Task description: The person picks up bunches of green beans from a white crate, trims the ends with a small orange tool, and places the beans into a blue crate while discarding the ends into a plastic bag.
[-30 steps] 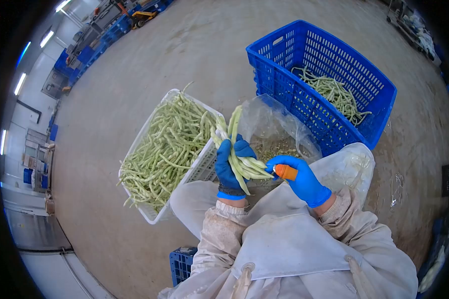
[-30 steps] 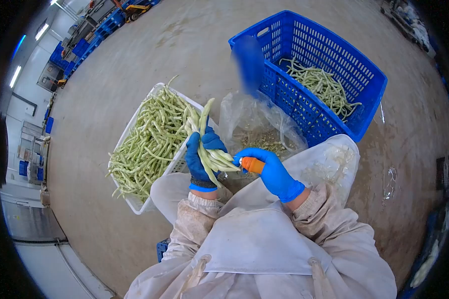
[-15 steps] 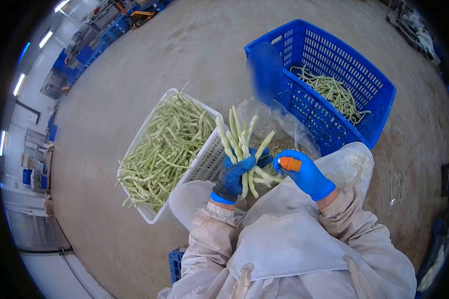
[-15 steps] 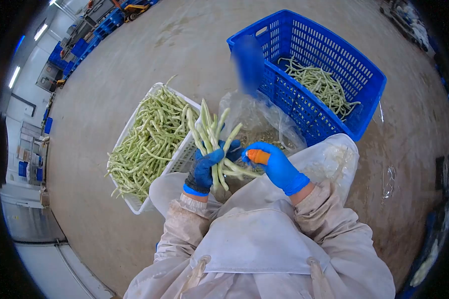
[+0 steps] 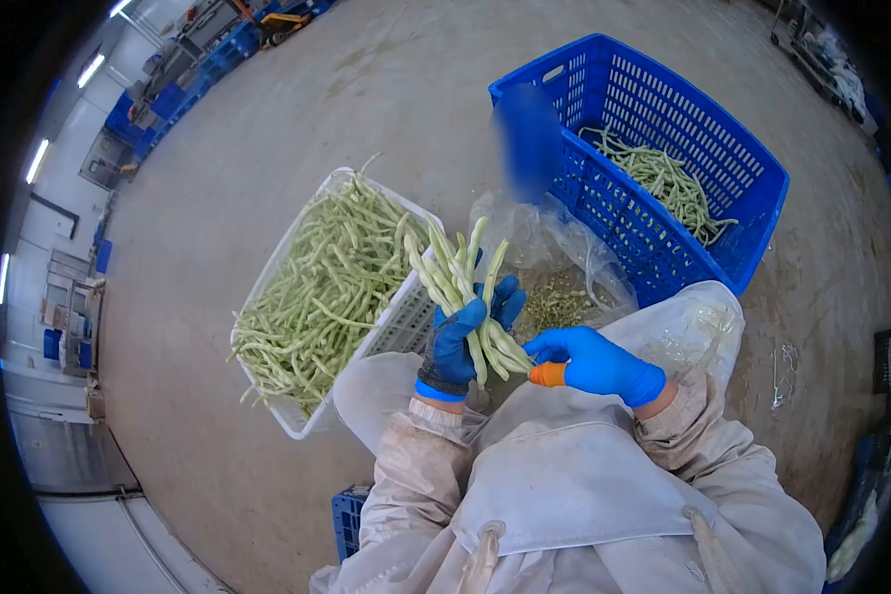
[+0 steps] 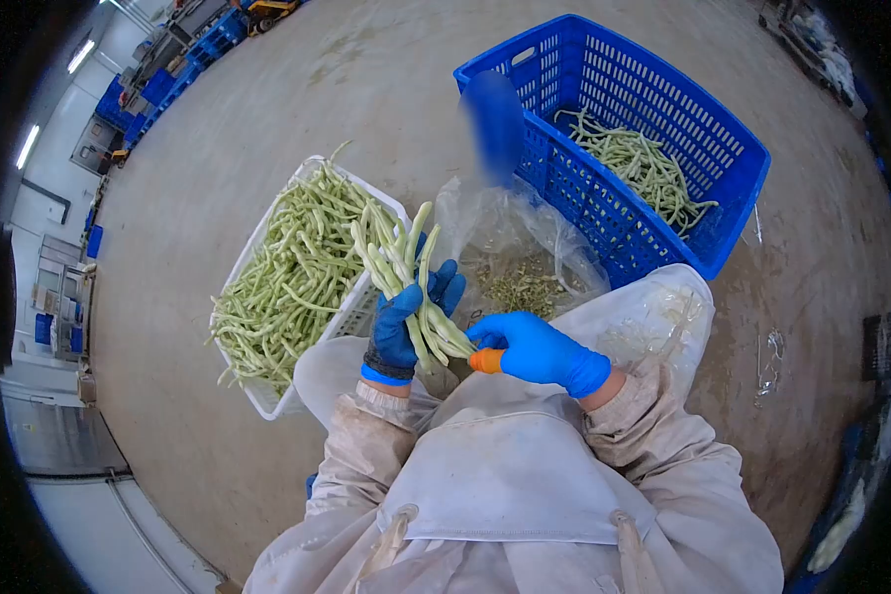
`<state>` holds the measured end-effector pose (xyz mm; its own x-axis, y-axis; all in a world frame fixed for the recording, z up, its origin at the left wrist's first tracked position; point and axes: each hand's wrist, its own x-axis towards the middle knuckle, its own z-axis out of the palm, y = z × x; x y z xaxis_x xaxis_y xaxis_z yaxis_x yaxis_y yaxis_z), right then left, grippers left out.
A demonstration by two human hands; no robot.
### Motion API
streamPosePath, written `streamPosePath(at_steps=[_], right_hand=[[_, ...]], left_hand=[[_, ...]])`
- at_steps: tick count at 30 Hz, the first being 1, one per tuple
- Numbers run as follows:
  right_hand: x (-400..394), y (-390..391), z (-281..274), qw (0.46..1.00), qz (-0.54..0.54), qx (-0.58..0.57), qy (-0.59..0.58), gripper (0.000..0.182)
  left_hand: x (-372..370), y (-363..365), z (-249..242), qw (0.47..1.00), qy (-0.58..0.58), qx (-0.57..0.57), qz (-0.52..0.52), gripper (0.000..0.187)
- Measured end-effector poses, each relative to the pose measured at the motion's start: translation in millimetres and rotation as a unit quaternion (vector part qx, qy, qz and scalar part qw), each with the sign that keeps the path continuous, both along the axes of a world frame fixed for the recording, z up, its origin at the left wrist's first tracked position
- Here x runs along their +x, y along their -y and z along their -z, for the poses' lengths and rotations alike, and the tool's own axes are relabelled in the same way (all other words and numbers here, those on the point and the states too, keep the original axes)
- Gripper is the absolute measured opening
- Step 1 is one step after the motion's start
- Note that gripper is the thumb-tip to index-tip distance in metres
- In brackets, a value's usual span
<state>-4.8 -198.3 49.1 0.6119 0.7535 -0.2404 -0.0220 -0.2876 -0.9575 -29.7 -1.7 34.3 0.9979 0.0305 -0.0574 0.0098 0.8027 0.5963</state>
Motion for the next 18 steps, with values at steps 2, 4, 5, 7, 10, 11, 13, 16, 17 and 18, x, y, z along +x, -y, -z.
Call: streamPosePath(at_steps=[2, 4, 5, 7, 10, 11, 13, 16, 17, 18], right_hand=[[4, 3, -1, 0.998, -0.01, -0.033, 0.043, 0.026], [6, 3, -6, 0.994, -0.021, -0.066, 0.087, 0.019], [7, 2, -11, 0.995, -0.018, -0.082, 0.052, 0.018], [8, 1, -8, 0.995, -0.016, -0.098, 0.018, 0.017], [7, -2, 6, 0.993, 0.08, 0.088, -0.022, 0.021], [7, -3, 5, 0.973, 0.109, 0.167, -0.119, 0.023], [9, -4, 10, 0.937, 0.136, 0.243, -0.213, 0.025], [10, -5, 25, 0.866, 0.105, 0.348, -0.343, 0.03], [7, -4, 24, 0.864, 0.102, 0.365, -0.333, 0.031], [4, -4, 23, 0.861, 0.101, 0.382, -0.322, 0.032]], left_hand=[[-2, -3, -1, 1.0, -0.006, 0.023, 0.008, 0.047], [-3, -5, -1, 0.999, -0.013, 0.046, 0.017, 0.044], [-1, -6, 1, 0.998, -0.004, 0.057, 0.025, 0.042], [0, -9, 3, 0.997, 0.005, 0.069, 0.032, 0.039], [-2, -11, 0, 0.995, -0.011, 0.076, 0.058, 0.035], [-5, -10, -3, 0.994, -0.035, 0.08, 0.067, 0.036], [-7, -10, -3, 0.992, -0.057, 0.085, 0.076, 0.037], [-9, -10, 2, 0.98, -0.071, 0.168, 0.083, 0.038], [-10, -9, 0, 0.98, -0.072, 0.168, 0.081, 0.038], [-10, -7, -1, 0.982, -0.079, 0.148, 0.087, 0.037]])
